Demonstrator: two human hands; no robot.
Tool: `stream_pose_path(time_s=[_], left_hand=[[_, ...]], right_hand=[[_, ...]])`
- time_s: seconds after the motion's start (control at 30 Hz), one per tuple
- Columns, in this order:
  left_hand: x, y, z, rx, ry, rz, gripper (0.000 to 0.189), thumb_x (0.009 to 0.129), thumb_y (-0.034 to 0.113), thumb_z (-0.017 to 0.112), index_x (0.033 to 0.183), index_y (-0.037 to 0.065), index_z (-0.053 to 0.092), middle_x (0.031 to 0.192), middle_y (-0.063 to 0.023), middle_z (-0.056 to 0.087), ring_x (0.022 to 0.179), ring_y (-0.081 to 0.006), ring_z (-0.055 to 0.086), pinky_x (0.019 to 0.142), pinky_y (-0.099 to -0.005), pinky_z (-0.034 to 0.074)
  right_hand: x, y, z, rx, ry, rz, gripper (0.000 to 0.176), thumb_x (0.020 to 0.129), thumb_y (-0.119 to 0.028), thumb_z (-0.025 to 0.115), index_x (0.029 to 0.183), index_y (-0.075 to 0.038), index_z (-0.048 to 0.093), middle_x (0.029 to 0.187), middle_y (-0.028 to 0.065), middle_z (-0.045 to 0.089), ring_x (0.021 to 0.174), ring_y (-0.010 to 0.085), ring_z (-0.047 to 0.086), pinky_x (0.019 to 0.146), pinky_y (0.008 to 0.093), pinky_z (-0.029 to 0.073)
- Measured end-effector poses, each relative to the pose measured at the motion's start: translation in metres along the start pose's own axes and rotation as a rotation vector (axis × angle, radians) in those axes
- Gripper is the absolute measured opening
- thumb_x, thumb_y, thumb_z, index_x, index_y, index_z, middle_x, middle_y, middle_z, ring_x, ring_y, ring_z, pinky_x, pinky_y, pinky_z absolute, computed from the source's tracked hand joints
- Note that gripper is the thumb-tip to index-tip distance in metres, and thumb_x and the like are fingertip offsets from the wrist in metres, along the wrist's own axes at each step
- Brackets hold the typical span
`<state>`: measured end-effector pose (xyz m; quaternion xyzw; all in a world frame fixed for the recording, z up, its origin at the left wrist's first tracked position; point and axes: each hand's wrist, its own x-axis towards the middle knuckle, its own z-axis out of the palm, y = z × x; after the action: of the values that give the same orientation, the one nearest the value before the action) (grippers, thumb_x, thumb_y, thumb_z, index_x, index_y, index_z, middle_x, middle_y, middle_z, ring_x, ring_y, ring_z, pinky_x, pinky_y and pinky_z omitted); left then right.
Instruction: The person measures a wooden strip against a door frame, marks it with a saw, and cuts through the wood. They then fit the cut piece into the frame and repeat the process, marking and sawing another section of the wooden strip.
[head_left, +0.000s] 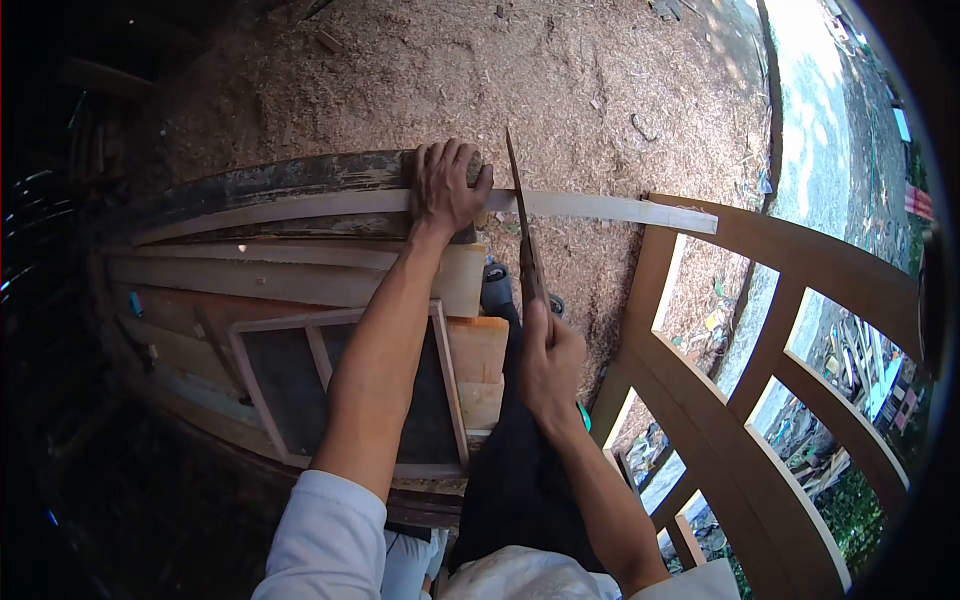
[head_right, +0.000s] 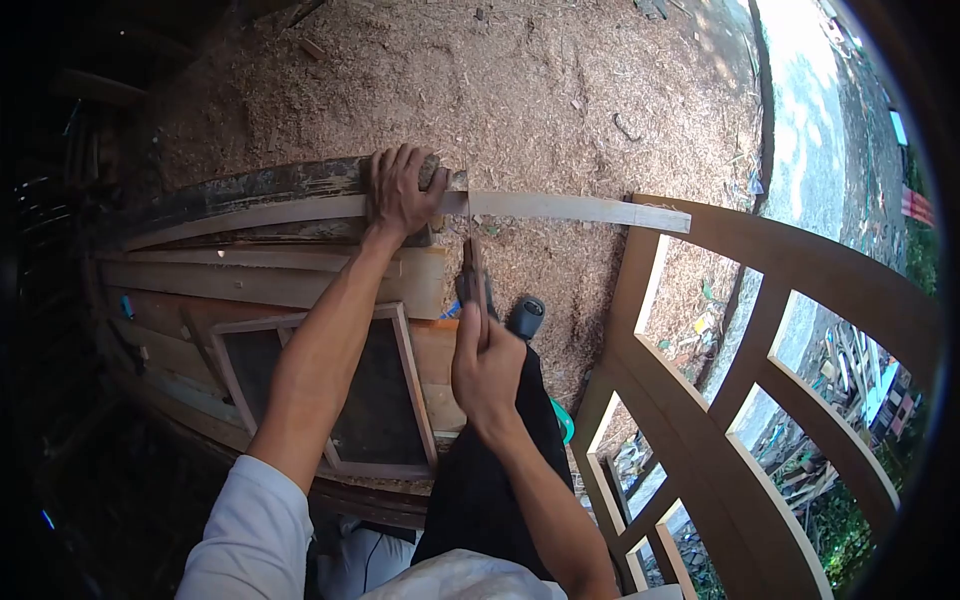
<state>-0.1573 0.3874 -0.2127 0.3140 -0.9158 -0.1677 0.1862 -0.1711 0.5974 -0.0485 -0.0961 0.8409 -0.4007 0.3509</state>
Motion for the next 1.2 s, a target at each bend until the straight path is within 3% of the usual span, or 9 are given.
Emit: stream_pose_path(time_s=[0.07, 0.17, 0.33, 0.53, 0.7, 0.87, 1.07, 1.13, 1.2], left_hand=[[0.002, 0.0, -0.001, -0.026, 0.019, 0.025, 0.029, 0.085, 0.032, 0.059, 0.101, 0.008, 0.061, 0.096, -0.0101, 0.058, 0.097, -0.0287, 0.054, 0.096, -0.0436, 0.034], [0.001, -0.002, 0.002, -0.044, 0.031, 0.023, 0.027, 0.083, 0.03, 0.059, 0.098, 0.007, 0.058, 0.096, -0.0114, 0.057, 0.098, -0.03, 0.052, 0.095, -0.0471, 0.033], [0.0, -0.002, 0.002, -0.017, 0.025, 0.013, 0.028, 0.085, 0.03, 0.058, 0.101, 0.008, 0.059, 0.096, -0.011, 0.057, 0.097, -0.0296, 0.053, 0.095, -0.046, 0.033], [0.004, -0.003, -0.001, -0.014, 0.004, 0.028, 0.029, 0.086, 0.03, 0.057, 0.104, 0.008, 0.058, 0.097, -0.0103, 0.058, 0.097, -0.0294, 0.053, 0.095, -0.0445, 0.034], [0.0, -0.004, 0.002, 0.01, 0.005, 0.024, 0.029, 0.086, 0.03, 0.057, 0.104, 0.008, 0.058, 0.099, -0.0108, 0.057, 0.098, -0.0294, 0.052, 0.096, -0.0439, 0.033], [0.002, -0.002, 0.001, -0.06, -0.043, -0.028, 0.031, 0.085, 0.031, 0.056, 0.104, 0.006, 0.058, 0.101, -0.013, 0.057, 0.104, -0.0301, 0.051, 0.101, -0.0479, 0.03], [0.001, -0.003, 0.003, -0.021, -0.028, -0.018, 0.031, 0.085, 0.031, 0.056, 0.105, 0.006, 0.059, 0.101, -0.0129, 0.057, 0.103, -0.0301, 0.051, 0.101, -0.0476, 0.03], [0.0, -0.002, 0.002, -0.017, -0.035, -0.018, 0.031, 0.086, 0.031, 0.056, 0.105, 0.006, 0.059, 0.101, -0.0127, 0.057, 0.103, -0.0299, 0.051, 0.101, -0.0474, 0.03], [0.002, -0.001, 0.001, -0.004, -0.037, -0.004, 0.031, 0.086, 0.031, 0.055, 0.105, 0.007, 0.059, 0.101, -0.0125, 0.057, 0.103, -0.0298, 0.051, 0.101, -0.0473, 0.03]], right_hand=[[0.045, -0.01, 0.019, 0.084, 0.024, 0.066, 0.051, 0.098, -0.03, 0.052, 0.062, 0.006, 0.049, 0.048, 0.0087, 0.034, 0.05, 0.0084, 0.037, 0.046, 0.0361, 0.031], [0.047, -0.028, 0.025, 0.002, 0.029, 0.071, 0.051, 0.099, -0.03, 0.05, 0.063, 0.006, 0.05, 0.048, 0.007, 0.034, 0.051, 0.0072, 0.037, 0.045, 0.0352, 0.03], [-0.033, -0.02, -0.006, 0.126, -0.018, 0.086, 0.05, 0.099, -0.029, 0.049, 0.064, 0.006, 0.05, 0.048, 0.0093, 0.036, 0.048, 0.0095, 0.038, 0.044, 0.0359, 0.029], [0.043, -0.03, 0.025, -0.009, 0.038, 0.021, 0.053, 0.1, -0.032, 0.048, 0.063, 0.006, 0.048, 0.048, 0.0088, 0.041, 0.048, 0.0098, 0.038, 0.045, 0.0359, 0.03], [-0.026, -0.025, 0.001, 0.102, -0.004, 0.085, 0.048, 0.099, -0.028, 0.049, 0.068, 0.008, 0.055, 0.049, 0.0117, 0.043, 0.048, 0.0109, 0.041, 0.046, 0.036, 0.033], [0.032, -0.02, 0.032, -0.048, 0.038, -0.033, 0.046, 0.099, -0.027, 0.049, 0.069, 0.008, 0.054, 0.05, 0.0158, 0.044, 0.048, 0.0131, 0.041, 0.048, 0.037, 0.034], [-0.029, -0.016, 0.002, 0.143, 0.006, 0.083, 0.047, 0.099, -0.027, 0.049, 0.068, 0.007, 0.052, 0.049, 0.0106, 0.038, 0.049, 0.0091, 0.04, 0.045, 0.0347, 0.032], [0.005, -0.014, 0.014, 0.1, 0.014, 0.115, 0.047, 0.099, -0.027, 0.049, 0.068, 0.007, 0.053, 0.049, 0.0072, 0.04, 0.049, 0.0078, 0.039, 0.045, 0.0327, 0.032], [0.045, -0.016, 0.033, -0.007, 0.04, -0.002, 0.051, 0.101, -0.035, 0.046, 0.069, 0.003, 0.057, 0.055, -0.0027, 0.044, 0.054, 0.0045, 0.04, 0.046, 0.029, 0.03]])
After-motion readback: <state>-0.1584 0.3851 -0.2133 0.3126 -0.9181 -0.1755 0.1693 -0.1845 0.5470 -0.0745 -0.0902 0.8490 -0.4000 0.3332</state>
